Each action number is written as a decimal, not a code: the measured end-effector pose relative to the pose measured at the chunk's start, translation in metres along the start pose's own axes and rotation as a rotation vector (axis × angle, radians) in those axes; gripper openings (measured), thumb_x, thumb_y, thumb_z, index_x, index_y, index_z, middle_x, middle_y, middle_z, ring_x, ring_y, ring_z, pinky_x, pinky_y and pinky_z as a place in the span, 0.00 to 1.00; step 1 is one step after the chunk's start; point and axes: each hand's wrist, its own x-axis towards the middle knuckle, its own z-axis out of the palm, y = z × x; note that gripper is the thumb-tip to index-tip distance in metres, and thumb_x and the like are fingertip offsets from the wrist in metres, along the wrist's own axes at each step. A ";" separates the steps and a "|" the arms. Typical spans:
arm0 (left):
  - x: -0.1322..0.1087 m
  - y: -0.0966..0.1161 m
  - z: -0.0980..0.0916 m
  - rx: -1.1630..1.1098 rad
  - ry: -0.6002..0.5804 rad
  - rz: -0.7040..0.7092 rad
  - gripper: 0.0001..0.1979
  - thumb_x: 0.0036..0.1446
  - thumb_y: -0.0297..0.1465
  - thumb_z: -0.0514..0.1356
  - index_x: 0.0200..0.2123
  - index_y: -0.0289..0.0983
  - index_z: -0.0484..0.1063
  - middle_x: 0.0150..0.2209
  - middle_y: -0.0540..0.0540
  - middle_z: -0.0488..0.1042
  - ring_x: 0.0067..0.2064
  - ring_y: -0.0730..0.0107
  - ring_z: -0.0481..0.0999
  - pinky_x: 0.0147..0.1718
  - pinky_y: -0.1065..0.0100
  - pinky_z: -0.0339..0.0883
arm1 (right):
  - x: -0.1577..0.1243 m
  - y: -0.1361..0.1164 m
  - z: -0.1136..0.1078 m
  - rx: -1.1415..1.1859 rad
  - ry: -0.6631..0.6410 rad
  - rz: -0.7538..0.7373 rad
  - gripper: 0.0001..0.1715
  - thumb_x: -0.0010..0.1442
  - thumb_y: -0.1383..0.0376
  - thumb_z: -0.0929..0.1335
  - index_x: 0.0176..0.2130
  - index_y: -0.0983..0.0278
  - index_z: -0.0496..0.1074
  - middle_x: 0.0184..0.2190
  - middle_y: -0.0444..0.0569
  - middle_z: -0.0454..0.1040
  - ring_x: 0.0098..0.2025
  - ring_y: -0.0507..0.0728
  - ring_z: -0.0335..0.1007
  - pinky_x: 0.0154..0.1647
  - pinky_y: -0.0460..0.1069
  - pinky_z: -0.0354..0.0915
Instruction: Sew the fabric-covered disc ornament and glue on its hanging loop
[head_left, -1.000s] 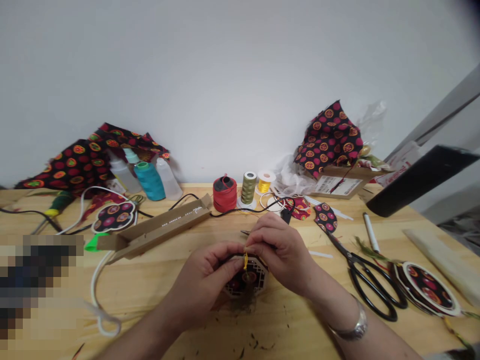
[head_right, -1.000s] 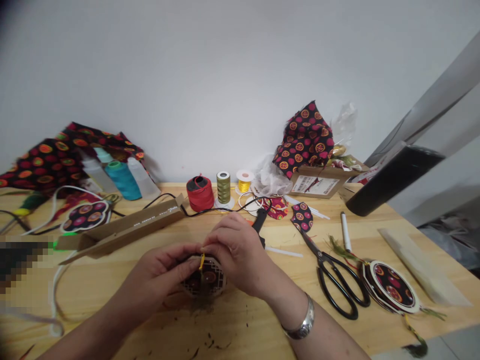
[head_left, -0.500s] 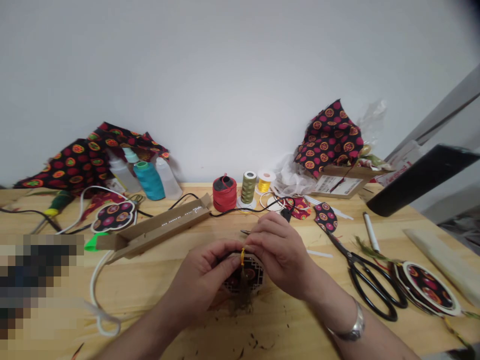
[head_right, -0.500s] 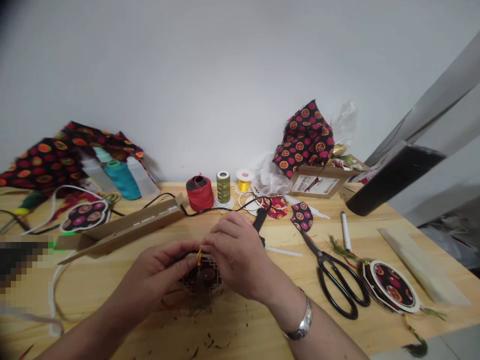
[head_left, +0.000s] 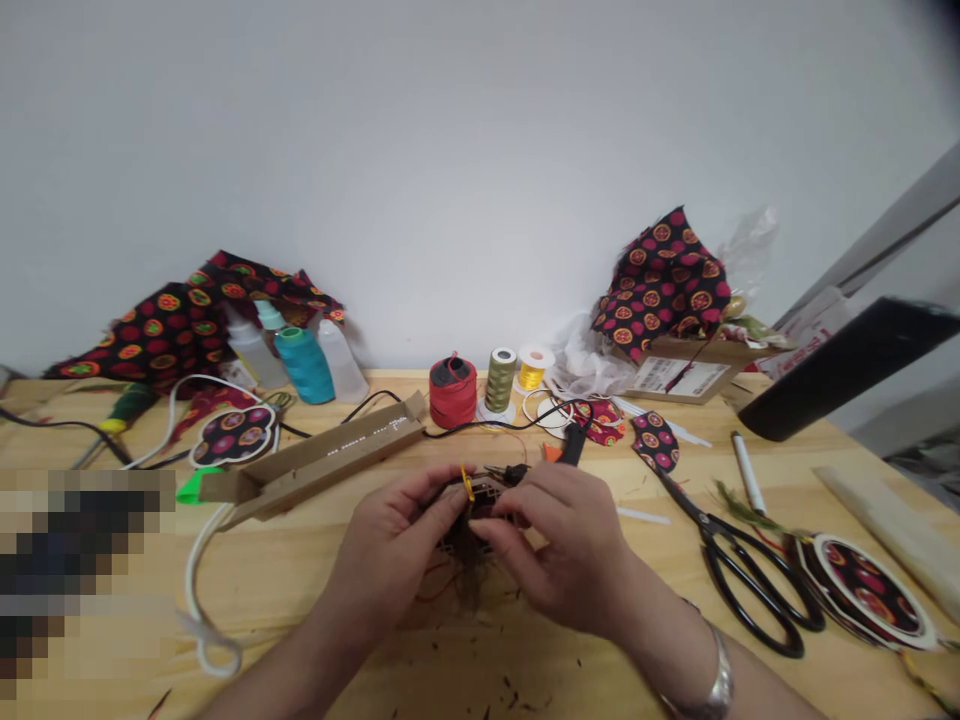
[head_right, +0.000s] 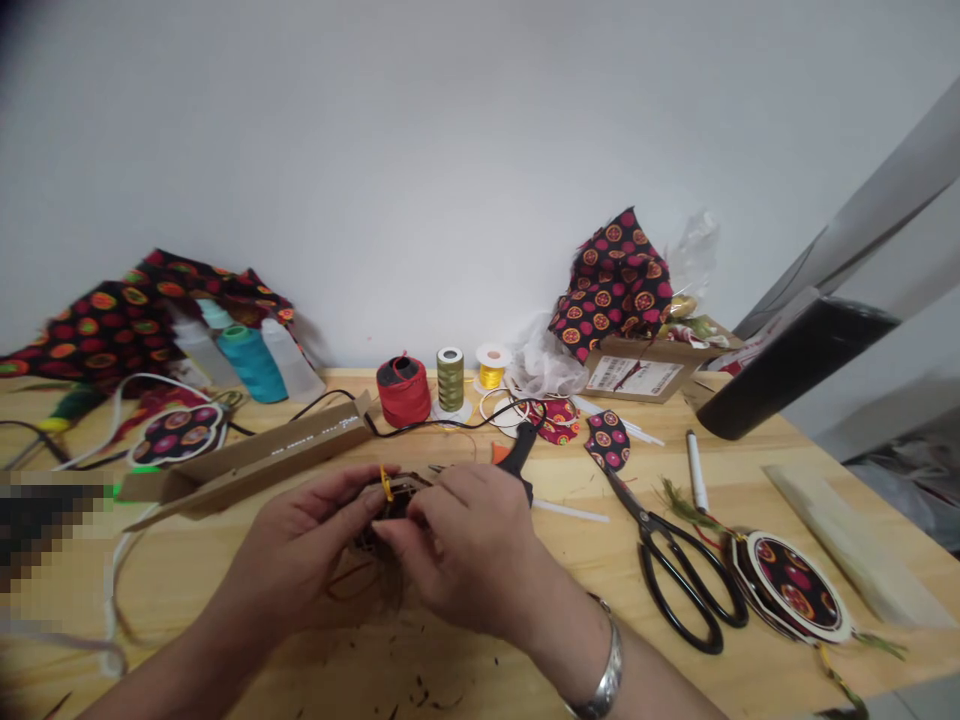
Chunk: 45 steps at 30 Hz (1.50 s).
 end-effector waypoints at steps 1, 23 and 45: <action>0.000 0.000 0.000 -0.006 0.015 -0.004 0.12 0.50 0.32 0.62 0.39 0.36 0.75 0.36 0.47 0.80 0.39 0.67 0.77 0.38 0.72 0.70 | -0.001 -0.003 0.002 -0.023 -0.042 0.021 0.13 0.57 0.60 0.65 0.26 0.65 0.70 0.20 0.46 0.69 0.24 0.52 0.62 0.26 0.48 0.54; -0.004 0.001 0.004 -0.039 0.031 0.028 0.19 0.51 0.30 0.61 0.49 0.38 0.66 0.39 0.47 0.79 0.41 0.69 0.76 0.39 0.73 0.70 | -0.002 -0.018 0.014 0.141 -0.207 0.380 0.10 0.57 0.67 0.62 0.27 0.62 0.70 0.20 0.42 0.72 0.20 0.48 0.62 0.22 0.44 0.52; -0.003 0.002 0.004 -0.019 0.037 0.055 0.07 0.51 0.28 0.61 0.33 0.38 0.65 0.31 0.51 0.78 0.32 0.73 0.75 0.32 0.74 0.67 | -0.004 -0.018 0.010 0.426 -0.235 0.444 0.07 0.54 0.70 0.61 0.25 0.64 0.64 0.19 0.39 0.64 0.20 0.46 0.56 0.20 0.41 0.51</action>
